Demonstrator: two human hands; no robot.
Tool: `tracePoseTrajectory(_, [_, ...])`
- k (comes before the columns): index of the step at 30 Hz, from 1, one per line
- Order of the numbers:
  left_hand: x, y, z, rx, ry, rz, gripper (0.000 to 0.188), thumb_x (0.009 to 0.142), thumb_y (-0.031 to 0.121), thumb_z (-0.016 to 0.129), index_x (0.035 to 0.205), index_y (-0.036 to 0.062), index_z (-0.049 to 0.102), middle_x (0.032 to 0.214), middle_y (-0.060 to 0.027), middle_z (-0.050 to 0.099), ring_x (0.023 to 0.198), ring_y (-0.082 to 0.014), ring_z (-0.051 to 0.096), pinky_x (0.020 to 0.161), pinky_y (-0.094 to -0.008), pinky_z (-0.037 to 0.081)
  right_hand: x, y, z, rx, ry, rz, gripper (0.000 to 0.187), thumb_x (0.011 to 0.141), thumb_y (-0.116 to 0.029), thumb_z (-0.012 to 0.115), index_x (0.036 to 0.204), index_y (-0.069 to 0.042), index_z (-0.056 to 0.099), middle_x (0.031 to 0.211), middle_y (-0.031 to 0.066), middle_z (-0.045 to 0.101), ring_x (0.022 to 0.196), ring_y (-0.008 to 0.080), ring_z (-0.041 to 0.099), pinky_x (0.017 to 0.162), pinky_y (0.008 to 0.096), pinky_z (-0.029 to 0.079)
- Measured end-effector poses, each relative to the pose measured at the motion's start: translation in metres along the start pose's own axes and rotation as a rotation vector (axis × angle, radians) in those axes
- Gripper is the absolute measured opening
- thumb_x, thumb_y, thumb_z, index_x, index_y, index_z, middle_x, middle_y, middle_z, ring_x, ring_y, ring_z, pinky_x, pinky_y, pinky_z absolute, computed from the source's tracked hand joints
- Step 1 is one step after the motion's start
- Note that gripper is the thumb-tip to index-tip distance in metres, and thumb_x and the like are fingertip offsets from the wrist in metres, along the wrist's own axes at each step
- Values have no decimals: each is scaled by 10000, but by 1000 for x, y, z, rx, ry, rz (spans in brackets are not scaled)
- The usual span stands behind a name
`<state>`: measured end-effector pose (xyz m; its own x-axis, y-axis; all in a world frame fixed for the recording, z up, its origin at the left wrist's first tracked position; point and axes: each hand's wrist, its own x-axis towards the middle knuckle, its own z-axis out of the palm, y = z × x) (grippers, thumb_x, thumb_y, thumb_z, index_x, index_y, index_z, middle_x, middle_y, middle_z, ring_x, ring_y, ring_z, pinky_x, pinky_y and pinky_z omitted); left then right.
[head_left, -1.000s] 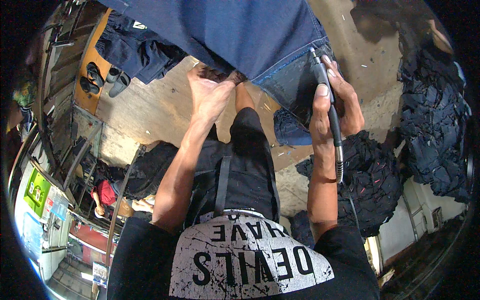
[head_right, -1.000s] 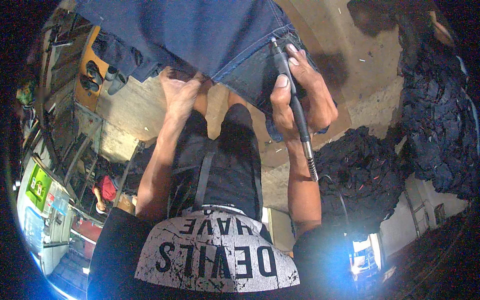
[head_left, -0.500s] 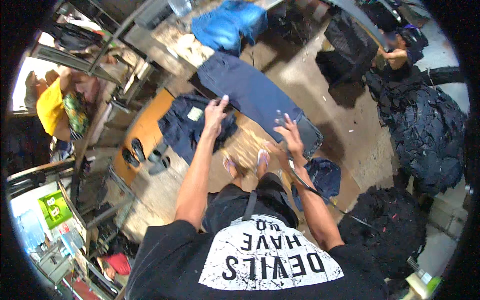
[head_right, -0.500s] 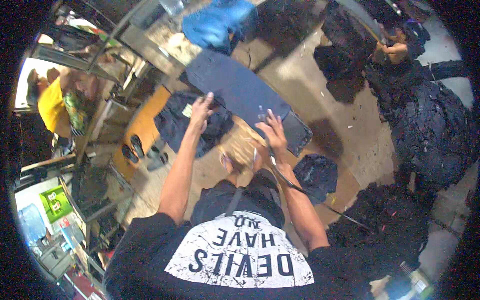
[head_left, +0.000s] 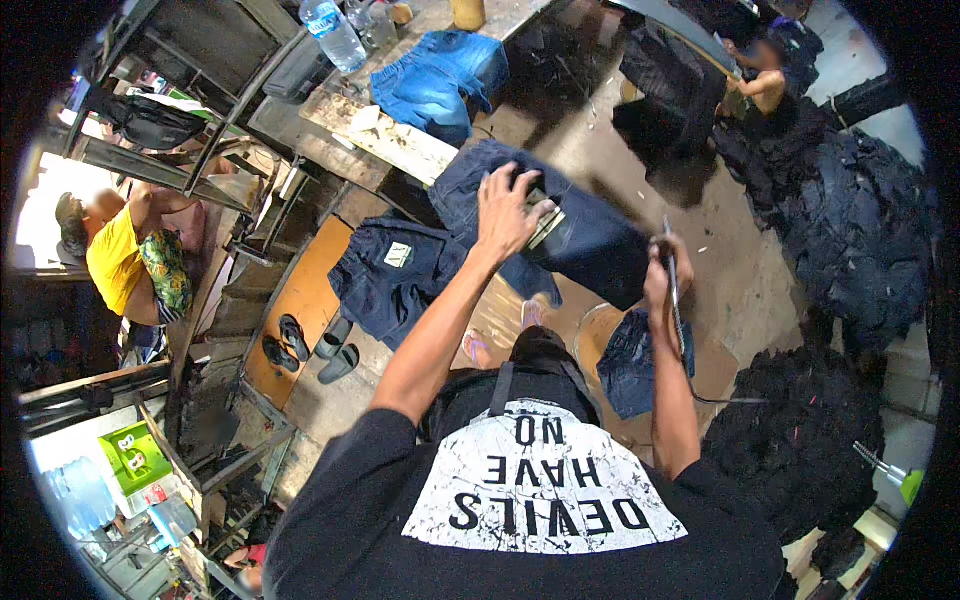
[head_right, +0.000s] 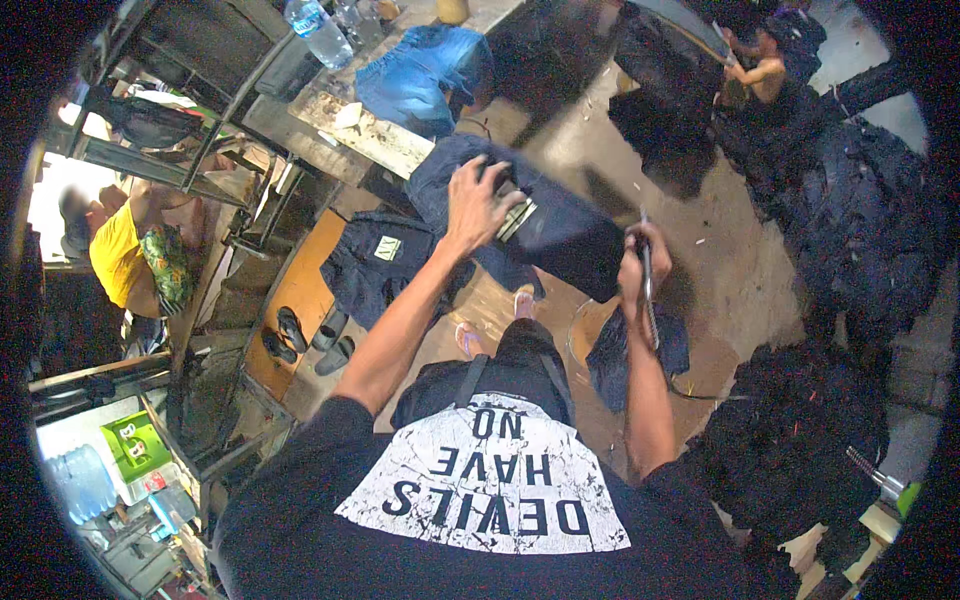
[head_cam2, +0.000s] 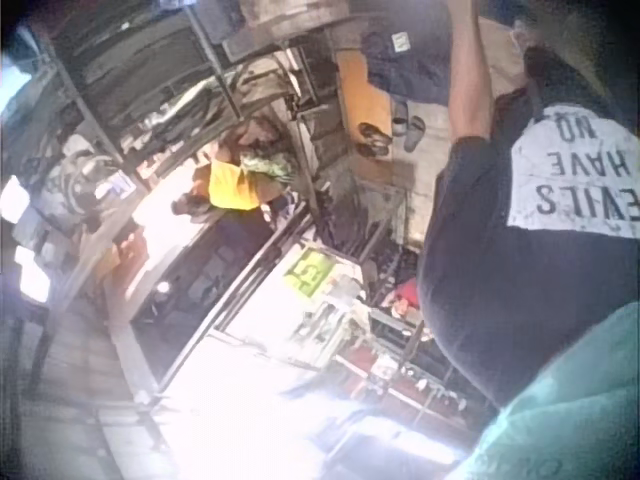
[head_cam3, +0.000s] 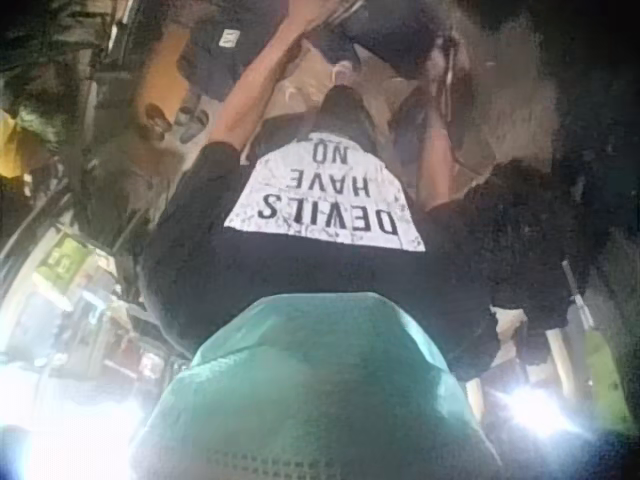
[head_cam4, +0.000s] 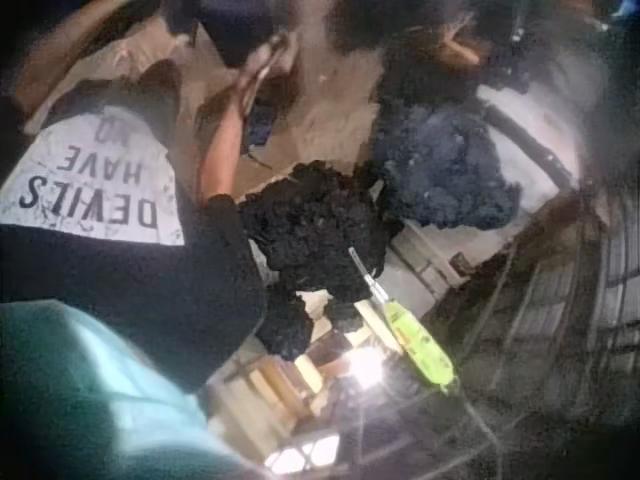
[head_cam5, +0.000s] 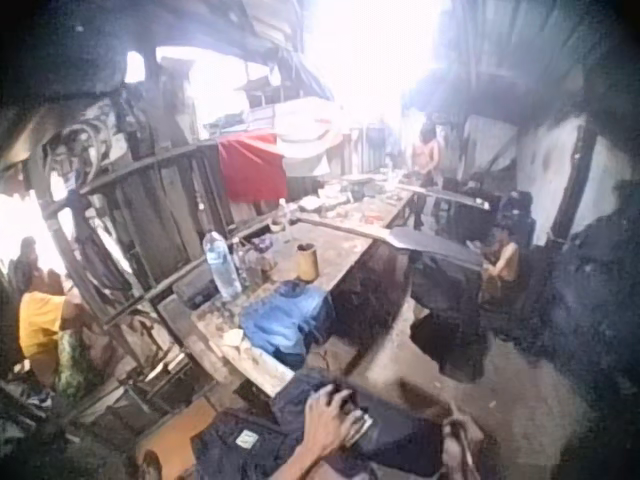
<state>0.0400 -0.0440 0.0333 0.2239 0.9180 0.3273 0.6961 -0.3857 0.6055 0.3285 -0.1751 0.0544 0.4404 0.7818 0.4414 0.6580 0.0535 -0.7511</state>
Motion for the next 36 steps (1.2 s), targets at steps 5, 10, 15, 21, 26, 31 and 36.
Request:
tracePoseTrajectory(5, [12, -6, 48, 283, -220, 25, 646, 1021, 527, 600, 1583, 219, 520, 1752, -170, 273, 1641, -402, 165, 1268, -734, 44, 40, 55, 24, -183, -178, 206, 269, 865, -55, 781, 1127, -67, 724, 1071, 149, 765, 988, 320, 735, 906, 439, 564])
tracePoseTrajectory(10, [-17, -13, 52, 323, -278, 21, 656, 1056, 475, 570, 1642, 218, 431, 1764, -141, 267, 1636, -330, 232, 1301, -657, 95, 13, 38, 47, 83, -256, 229, 200, 983, -177, 772, 1144, -59, 761, 1170, 159, 766, 1124, 335, 718, 1001, 449, 540])
tracePoseTrajectory(15, [11, -54, 1, -279, -189, -98, 501, 971, 248, 726, 1462, 187, 644, 1618, -129, 521, 1545, -307, 422, 1305, -576, 193, -9, -13, 117, 297, -578, 79, 262, 1048, -125, 660, 1281, -16, 712, 1210, 201, 768, 1173, 301, 736, 1060, 438, 542])
tracePoseTrajectory(21, [-2, -104, -36, -74, -175, -301, 969, 692, 494, 944, 1557, 304, 551, 1744, -179, 289, 1613, -473, 144, 1288, -652, 138, 9, -27, 145, 319, -550, -116, 287, 947, -124, 724, 1183, 39, 716, 1124, 239, 783, 1133, 373, 765, 1036, 473, 586])
tracePoseTrajectory(26, [-8, -115, -29, -52, -249, -321, 1043, 681, 521, 939, 1586, 234, 509, 1764, -263, 104, 1625, -502, -42, 1302, -649, 71, 23, -33, 206, 354, -618, -392, 202, 777, -20, 740, 951, 79, 759, 944, 211, 788, 1029, 399, 793, 998, 507, 620])
tracePoseTrajectory(31, [-4, -109, -38, -67, -244, -353, 999, 703, 463, 924, 1585, 240, 510, 1761, -247, 140, 1624, -495, 13, 1291, -664, 115, 16, -35, 227, 402, -617, -426, 219, 766, -20, 723, 963, 69, 761, 925, 215, 787, 994, 378, 804, 973, 514, 633])
tracePoseTrajectory(36, [-3, -110, -35, -54, -263, -381, 987, 705, 464, 909, 1580, 235, 513, 1758, -246, 144, 1617, -511, 11, 1276, -694, 124, 14, -27, 227, 320, -672, -467, 244, 769, -38, 719, 985, 65, 766, 966, 233, 796, 991, 382, 804, 941, 480, 649])
